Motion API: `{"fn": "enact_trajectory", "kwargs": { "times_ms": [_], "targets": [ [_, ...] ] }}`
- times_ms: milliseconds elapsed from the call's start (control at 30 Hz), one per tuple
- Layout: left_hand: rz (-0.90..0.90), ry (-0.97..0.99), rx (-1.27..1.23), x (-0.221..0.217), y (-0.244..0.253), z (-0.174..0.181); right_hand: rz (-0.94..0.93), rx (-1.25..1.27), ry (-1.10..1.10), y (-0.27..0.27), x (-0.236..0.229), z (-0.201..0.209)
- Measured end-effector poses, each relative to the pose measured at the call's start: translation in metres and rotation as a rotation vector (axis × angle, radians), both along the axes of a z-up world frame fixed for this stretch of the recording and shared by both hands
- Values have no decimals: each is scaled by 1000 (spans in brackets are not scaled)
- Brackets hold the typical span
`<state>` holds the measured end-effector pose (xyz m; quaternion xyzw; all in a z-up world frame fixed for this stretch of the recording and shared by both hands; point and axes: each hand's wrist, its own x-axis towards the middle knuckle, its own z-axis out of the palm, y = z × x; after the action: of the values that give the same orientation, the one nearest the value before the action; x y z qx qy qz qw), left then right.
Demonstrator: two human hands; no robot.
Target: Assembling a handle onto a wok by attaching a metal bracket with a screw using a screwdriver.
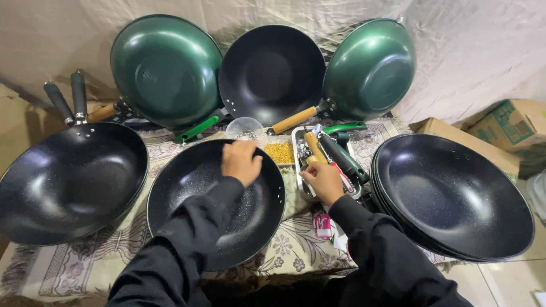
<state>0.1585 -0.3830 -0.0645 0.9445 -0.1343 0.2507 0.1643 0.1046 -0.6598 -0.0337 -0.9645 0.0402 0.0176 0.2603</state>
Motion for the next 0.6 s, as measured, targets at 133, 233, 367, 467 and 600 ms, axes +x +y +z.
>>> {"fn": "enact_trajectory", "kwargs": {
  "times_ms": [133, 233, 367, 467, 600],
  "targets": [
    [-258, -45, -234, -14, -72, 0, 45, -224, -113, 11, 7, -9],
    [-298, 216, -253, -37, -110, 16, 129, -418, -210, 13, 20, -34],
    [-199, 374, -125, -60, -134, 35, 81, -849, -837, 10, 36, -71],
    [-157, 433, -59, -57, -130, 37, 70, -892, -892, 16, 35, -67],
    [-205, 534, 57, -49, -124, 27, 95, -879, -870, 19, 39, -74]
  ]
}}
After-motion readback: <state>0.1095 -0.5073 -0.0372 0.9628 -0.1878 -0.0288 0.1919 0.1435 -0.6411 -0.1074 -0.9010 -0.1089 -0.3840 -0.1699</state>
